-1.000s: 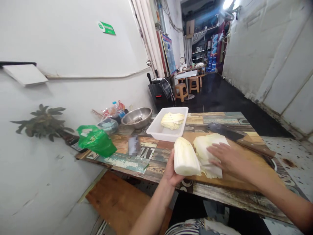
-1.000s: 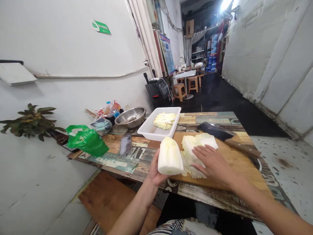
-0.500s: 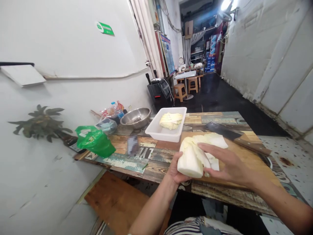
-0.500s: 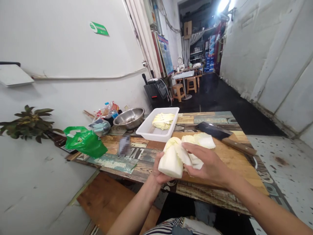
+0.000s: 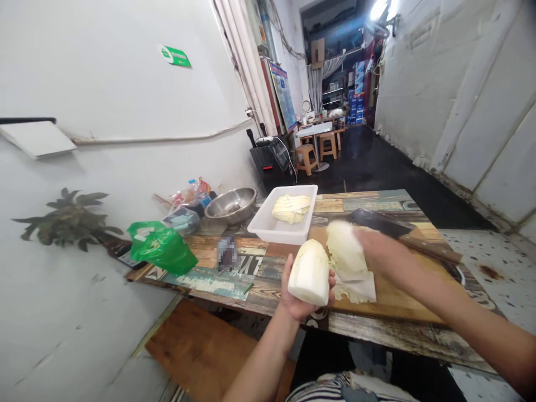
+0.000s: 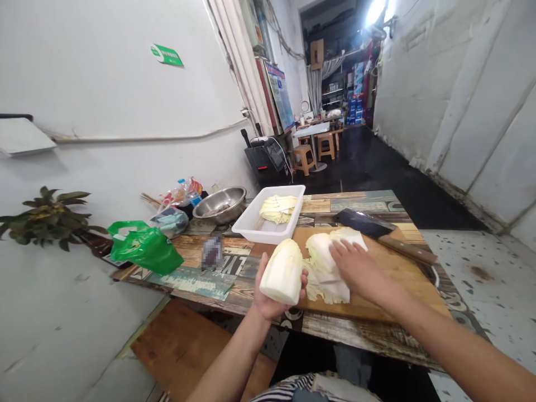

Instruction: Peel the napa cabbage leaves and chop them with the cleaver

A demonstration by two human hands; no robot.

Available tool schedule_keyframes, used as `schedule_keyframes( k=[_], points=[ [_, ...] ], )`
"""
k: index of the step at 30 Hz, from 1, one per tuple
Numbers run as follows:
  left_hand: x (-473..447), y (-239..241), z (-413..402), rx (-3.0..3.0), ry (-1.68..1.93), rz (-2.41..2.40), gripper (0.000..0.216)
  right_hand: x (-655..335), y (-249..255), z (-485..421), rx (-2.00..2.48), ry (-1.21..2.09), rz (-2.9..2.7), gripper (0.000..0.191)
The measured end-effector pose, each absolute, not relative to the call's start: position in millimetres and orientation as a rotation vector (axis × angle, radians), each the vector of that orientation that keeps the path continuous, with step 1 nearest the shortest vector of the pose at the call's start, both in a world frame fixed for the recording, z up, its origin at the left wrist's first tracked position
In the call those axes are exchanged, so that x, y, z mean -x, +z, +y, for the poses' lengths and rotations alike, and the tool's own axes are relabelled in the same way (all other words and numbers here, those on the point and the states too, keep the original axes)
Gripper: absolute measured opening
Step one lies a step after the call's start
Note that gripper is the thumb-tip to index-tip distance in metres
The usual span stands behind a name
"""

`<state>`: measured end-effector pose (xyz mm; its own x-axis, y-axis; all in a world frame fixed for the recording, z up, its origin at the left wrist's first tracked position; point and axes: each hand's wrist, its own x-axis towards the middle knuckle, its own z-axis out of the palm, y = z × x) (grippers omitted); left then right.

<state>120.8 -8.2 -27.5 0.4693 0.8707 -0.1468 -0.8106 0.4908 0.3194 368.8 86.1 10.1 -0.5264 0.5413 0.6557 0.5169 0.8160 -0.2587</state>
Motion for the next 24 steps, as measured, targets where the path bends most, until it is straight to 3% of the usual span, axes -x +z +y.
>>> schedule_keyframes(
  k=[4, 10, 14, 18, 21, 24],
  points=[
    [-130, -24, 1, -0.27, 1.113, 0.353, 0.077, -354, -1, 58, 0.768, 0.087, -2.332, 0.069],
    [-155, -2, 10, -0.335, 1.228, 0.445, 0.064, -348, 1, 45, 0.702, 0.571, -2.325, 0.095],
    [-164, 14, 10, -0.464, 1.253, 0.576, 0.055, -345, -6, 45, 0.798, 0.679, -2.142, 0.088],
    [-169, 7, 6, -0.499, 1.386, 0.603, 0.064, -341, -7, 40, 0.758, 0.839, -1.858, 0.071],
    [-175, -2, 5, -0.443, 1.326, 0.475, 0.078, -338, -1, 35, 0.816, 0.681, -1.922, 0.068],
    [-174, -3, 7, -0.394, 1.278, 0.446, 0.072, -340, 9, 37, 0.816, 0.526, -2.091, 0.073]
  ],
)
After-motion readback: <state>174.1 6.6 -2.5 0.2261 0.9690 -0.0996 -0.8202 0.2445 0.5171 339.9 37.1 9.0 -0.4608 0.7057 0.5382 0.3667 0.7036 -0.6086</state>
